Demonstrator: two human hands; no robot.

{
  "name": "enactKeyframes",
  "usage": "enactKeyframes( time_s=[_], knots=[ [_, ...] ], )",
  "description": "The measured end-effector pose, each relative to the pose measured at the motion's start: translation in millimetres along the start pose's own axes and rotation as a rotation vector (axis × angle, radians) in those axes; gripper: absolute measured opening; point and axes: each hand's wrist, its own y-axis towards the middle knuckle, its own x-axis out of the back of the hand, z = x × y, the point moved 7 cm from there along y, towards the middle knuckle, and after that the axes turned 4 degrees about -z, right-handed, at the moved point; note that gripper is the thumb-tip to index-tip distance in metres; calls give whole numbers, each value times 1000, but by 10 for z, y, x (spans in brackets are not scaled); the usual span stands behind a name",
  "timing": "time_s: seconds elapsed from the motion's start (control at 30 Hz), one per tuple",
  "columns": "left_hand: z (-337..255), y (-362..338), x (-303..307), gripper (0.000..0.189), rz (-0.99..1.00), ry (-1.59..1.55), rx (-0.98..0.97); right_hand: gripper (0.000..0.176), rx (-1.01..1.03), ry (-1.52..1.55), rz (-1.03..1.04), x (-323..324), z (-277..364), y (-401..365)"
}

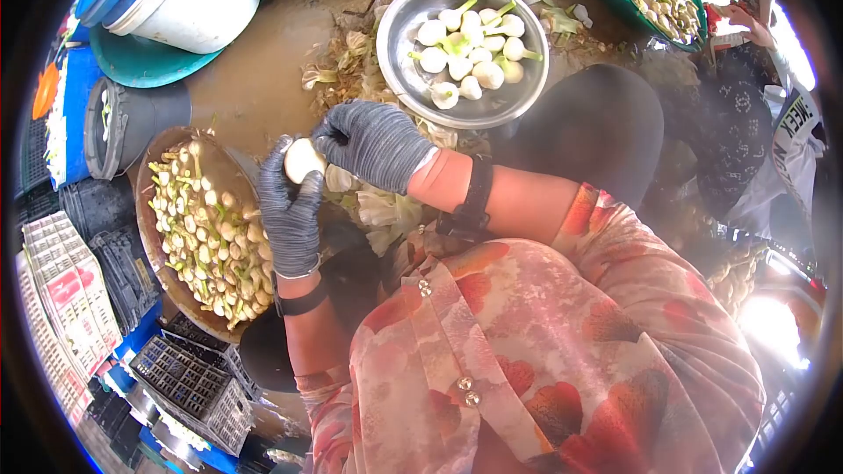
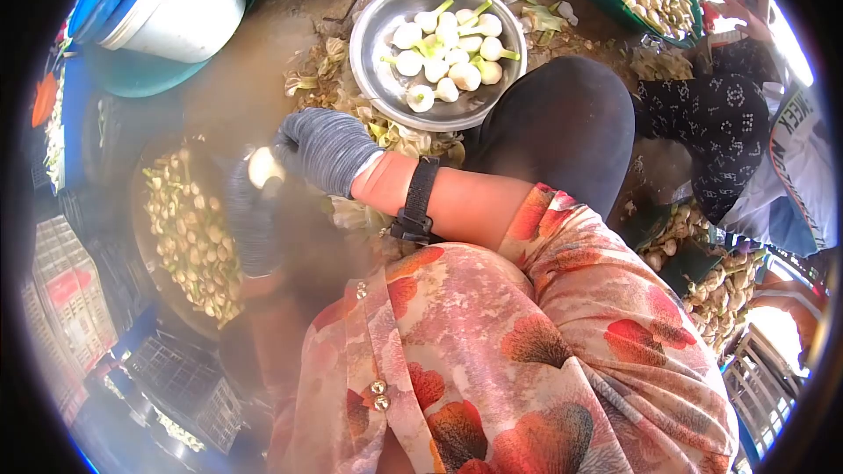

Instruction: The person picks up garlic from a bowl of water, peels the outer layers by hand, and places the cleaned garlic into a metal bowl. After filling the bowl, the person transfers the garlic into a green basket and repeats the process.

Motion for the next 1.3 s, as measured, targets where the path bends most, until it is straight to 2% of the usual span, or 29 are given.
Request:
enactKeyframes(
  time_s=[0.1, 0.17, 0.3, 0.4, 0.47, 0.57, 0.6, 0.63, 0.67, 0.73, 0.8, 0.83, 0.9, 0.93, 1.03, 1.1, 1.13, 1.2, 1.3],
  knots=[
    [46, -16, -80, 51, 1, -87, 39, 22, 57, -88, -58, 76, 30, -55],
    [-47, -11, -123, 50, 30, -12, 22, 20, 95, -144, -86, 87, 22, -55],
    [-151, -57, -176, 50, 16, -7, 7, 21, -10, -21, -21, 125, -30, -42],
    [58, -74, -131, 53, 22, -290, 170, 25, -183, 177, 59, 98, -98, -58],
    [64, -93, -182, 56, 55, -609, 160, 29, -295, 291, 119, 53, -176, -53],
    [98, -100, -233, 62, 147, -975, 186, 33, -430, 144, 180, -69, -586, 3],
    [136, -98, -218, 62, 172, -1039, 206, 36, -396, -16, 201, -191, -782, 39],
    [181, -90, -182, 63, 193, -1101, 222, 36, -389, -7, 147, -143, -766, 47],
    [292, -110, -142, 62, 223, -1115, 320, 35, -382, 1, 93, -66, -768, 27],
    [444, -149, -96, 62, 165, -1202, 402, 32, -307, 42, -20, 112, -591, 24],
    [496, -178, -64, 62, 111, -1101, 409, 26, -28, 102, -47, 190, -226, 36],
    [447, -153, -65, 62, 93, -955, 369, 23, 110, 132, -64, 226, -74, 14],
    [451, -128, -103, 61, 91, -857, 376, 20, 257, -41, 61, 142, 107, -32],
    [511, -143, -147, 61, 104, -905, 424, 18, 329, -127, 124, 82, 171, -63],
    [398, -152, -237, 65, 98, -882, 449, 17, 305, -269, 120, -16, 120, -101],
    [117, -163, -303, 69, 147, -831, 325, 18, 278, -223, 122, -14, 91, -97],
    [157, -159, -305, 72, 171, -796, 324, 18, 264, -201, 124, -2, 83, -97],
    [258, -150, -273, 76, 212, -724, 322, 19, 137, -158, 163, 15, 61, -87],
    [137, -128, -228, 80, 221, -416, 116, 19, -74, 31, 218, -70, -103, -64]
  ],
)
